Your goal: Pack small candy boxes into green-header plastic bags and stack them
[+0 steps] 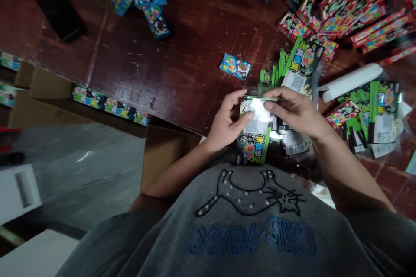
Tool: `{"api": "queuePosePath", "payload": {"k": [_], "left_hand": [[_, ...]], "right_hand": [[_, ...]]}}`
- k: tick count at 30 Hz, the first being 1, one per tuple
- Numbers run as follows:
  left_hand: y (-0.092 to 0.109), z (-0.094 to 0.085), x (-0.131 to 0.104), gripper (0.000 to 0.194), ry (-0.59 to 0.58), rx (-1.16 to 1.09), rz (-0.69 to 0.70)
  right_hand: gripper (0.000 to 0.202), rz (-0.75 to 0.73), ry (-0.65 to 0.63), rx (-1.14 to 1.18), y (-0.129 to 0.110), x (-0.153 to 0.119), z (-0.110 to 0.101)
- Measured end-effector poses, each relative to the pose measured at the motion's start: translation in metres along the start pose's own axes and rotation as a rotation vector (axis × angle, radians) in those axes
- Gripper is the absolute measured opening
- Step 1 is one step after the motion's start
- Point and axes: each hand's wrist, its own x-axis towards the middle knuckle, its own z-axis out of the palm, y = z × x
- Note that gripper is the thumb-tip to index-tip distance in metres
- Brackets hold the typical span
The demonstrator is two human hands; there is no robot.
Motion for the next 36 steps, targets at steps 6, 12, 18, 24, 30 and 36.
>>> {"api": "queuePosePath", "payload": {"k": [6, 12, 18, 24, 30, 36], "left_hand": [[0.007, -0.013, 0.007, 0.044, -0.082, -0.1, -0.115], [0.016, -0.011, 0.01, 0.027, -0.041, -0.102, -0.141], [0.022, -0.002, 0.014, 0.024, 0.068, -0.091, -0.123], [0.037, -0.009, 0.018, 0.023, -0.058, -0.107, -0.187], [0.052, -0.012, 0.028, 0.012, -0.058, 0.032, -0.199], [0.043, -0.012, 0.046, 0.013, -0.108, -0.047, -0.291]], "right_hand": [[0.043, -0.016, 0.269, -0.003, 0.011, -0.034, 0.02], [0.029, 0.041, 0.417, 0.101, 0.011, -0.048, 0.036], [0.026, 0.008, 0.345, 0.108, 0.003, -0.047, 0.023], [0.026, -0.034, 0.308, 0.067, -0.006, -0.043, 0.015], [0.033, 0.183, 0.318, 0.291, -0.017, -0.03, 0.009], [0.038, 0.351, 0.246, 0.553, -0.015, -0.024, 0.003]]}}
